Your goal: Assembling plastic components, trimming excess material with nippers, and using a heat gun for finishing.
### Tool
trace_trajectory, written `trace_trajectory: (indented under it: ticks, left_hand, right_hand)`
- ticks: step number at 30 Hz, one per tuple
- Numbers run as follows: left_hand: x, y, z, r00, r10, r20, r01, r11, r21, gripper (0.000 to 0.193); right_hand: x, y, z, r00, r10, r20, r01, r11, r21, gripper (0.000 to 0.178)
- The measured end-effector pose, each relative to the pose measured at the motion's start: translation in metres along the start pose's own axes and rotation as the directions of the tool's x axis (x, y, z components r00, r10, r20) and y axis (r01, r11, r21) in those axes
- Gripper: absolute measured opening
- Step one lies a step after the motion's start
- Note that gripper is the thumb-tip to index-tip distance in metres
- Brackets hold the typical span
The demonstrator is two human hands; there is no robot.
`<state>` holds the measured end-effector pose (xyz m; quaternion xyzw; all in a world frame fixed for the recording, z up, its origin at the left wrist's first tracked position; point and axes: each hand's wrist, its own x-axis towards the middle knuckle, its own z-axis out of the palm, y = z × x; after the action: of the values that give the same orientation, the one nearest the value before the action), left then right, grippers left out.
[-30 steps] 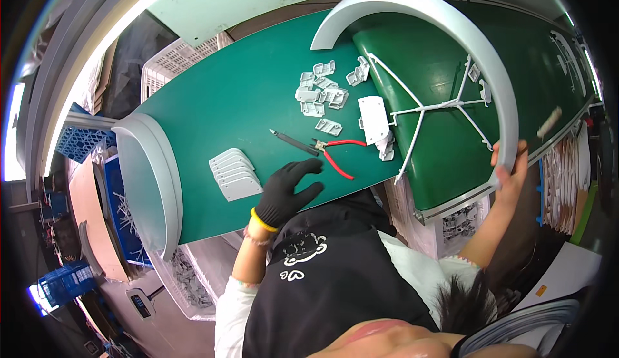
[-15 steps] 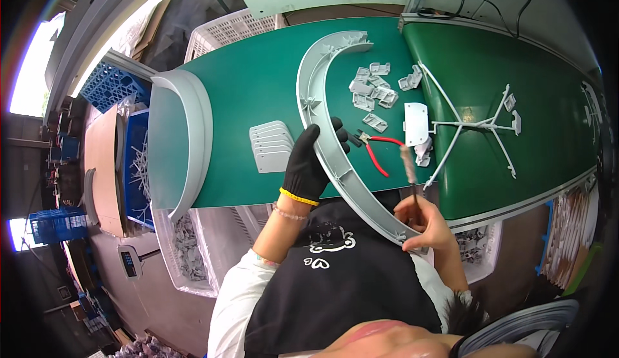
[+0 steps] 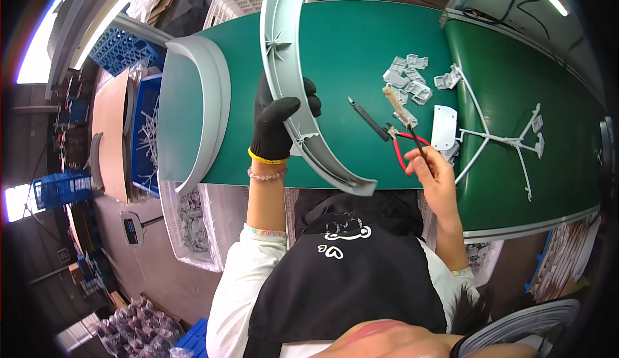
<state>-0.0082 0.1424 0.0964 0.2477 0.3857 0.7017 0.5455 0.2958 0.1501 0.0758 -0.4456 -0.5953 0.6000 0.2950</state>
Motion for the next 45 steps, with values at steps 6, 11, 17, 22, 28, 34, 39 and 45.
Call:
trace_trajectory:
  ticks: [6, 11, 17, 22, 28, 34, 39, 45]
  left_hand:
    - [-0.004, 0.003, -0.002, 0.998, -0.060, 0.006, 0.056, 0.957, 0.285, 0.079]
    - [-0.007, -0.007, -0.001, 0.998, -0.059, -0.013, 0.060, 0.950, 0.307, 0.082]
    - [-0.011, -0.009, 0.011, 0.998, -0.044, -0.053, 0.058, 0.949, 0.311, 0.078]
    - [-0.016, -0.009, 0.017, 0.998, -0.066, -0.002, 0.063, 0.934, 0.351, 0.080]
    - [-0.031, -0.009, 0.022, 0.998, -0.067, -0.020, 0.070, 0.939, 0.338, 0.082]
    - [-0.036, -0.007, 0.023, 0.994, -0.111, -0.006, 0.107, 0.934, 0.341, 0.084]
    - [-0.040, -0.009, 0.029, 0.997, -0.072, -0.037, 0.081, 0.915, 0.396, 0.087]
    - [-0.045, -0.009, 0.021, 0.994, -0.063, 0.089, 0.028, 0.938, 0.344, 0.084]
  right_hand:
    - [0.041, -0.009, 0.005, 0.974, -0.200, -0.111, 0.147, 0.919, -0.367, 0.022]
    - [0.083, -0.036, 0.000, 0.934, -0.348, -0.085, 0.276, 0.850, -0.450, 0.025]
    - [0.131, -0.069, -0.007, 0.803, -0.596, 0.010, 0.442, 0.584, -0.681, 0.022]
    - [0.172, -0.093, -0.013, 0.747, -0.663, 0.059, 0.386, 0.359, -0.850, 0.018]
    - [0.164, -0.108, -0.018, 0.737, -0.606, 0.299, 0.474, 0.147, -0.868, 0.022]
    - [0.160, -0.112, -0.033, 0.746, -0.575, 0.336, 0.445, 0.054, -0.894, 0.028]
    - [0.131, -0.120, -0.027, 0.714, -0.545, 0.440, 0.553, 0.053, -0.831, 0.028]
    - [0.122, -0.117, -0.034, 0.692, -0.584, 0.424, 0.554, 0.055, -0.830, 0.025]
